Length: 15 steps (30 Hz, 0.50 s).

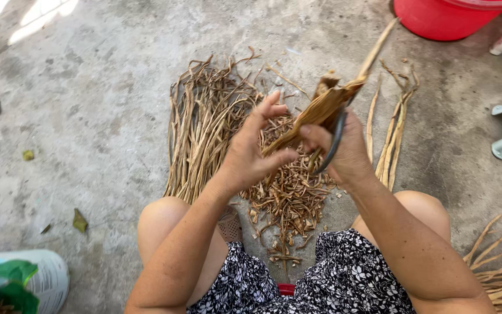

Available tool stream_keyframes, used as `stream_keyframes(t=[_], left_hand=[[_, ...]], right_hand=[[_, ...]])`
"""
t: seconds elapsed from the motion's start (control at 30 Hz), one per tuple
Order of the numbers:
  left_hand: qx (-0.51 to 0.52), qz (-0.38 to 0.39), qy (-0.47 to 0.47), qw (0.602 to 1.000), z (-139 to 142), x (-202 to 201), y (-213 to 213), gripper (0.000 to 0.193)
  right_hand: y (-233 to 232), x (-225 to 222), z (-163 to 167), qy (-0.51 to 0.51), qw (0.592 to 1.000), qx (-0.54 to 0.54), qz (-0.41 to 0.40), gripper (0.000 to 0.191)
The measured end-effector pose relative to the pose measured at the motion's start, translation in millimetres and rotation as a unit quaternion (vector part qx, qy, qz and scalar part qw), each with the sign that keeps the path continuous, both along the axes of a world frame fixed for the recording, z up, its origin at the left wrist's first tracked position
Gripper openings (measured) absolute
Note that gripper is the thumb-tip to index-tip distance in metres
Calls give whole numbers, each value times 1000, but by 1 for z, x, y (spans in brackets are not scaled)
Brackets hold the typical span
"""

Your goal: The person sits on the concrete ground cutting dried plant stalks and leaves into short pieces with scissors. They hold a bundle in one hand, snip sections off, drop the cut pieces onto a growing pile between their legs, and reach for more stalks to continue cutting.

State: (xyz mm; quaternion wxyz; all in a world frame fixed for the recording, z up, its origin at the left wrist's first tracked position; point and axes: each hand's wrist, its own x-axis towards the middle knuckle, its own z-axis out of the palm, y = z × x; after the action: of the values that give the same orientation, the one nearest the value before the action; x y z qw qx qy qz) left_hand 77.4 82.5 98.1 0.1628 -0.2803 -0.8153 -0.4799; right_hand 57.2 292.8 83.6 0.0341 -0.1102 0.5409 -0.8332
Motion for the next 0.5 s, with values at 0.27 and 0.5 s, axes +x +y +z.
stream_keyframes(t=[0.27, 0.5], left_hand=[[118, -129, -298, 939, -36, 0, 32, 69], [253, -192, -409, 855, -58, 7, 34, 51]], right_hand=[[9, 2, -12, -22, 999, 18, 26, 67], [27, -5, -36, -27, 1000, -12, -10, 42]])
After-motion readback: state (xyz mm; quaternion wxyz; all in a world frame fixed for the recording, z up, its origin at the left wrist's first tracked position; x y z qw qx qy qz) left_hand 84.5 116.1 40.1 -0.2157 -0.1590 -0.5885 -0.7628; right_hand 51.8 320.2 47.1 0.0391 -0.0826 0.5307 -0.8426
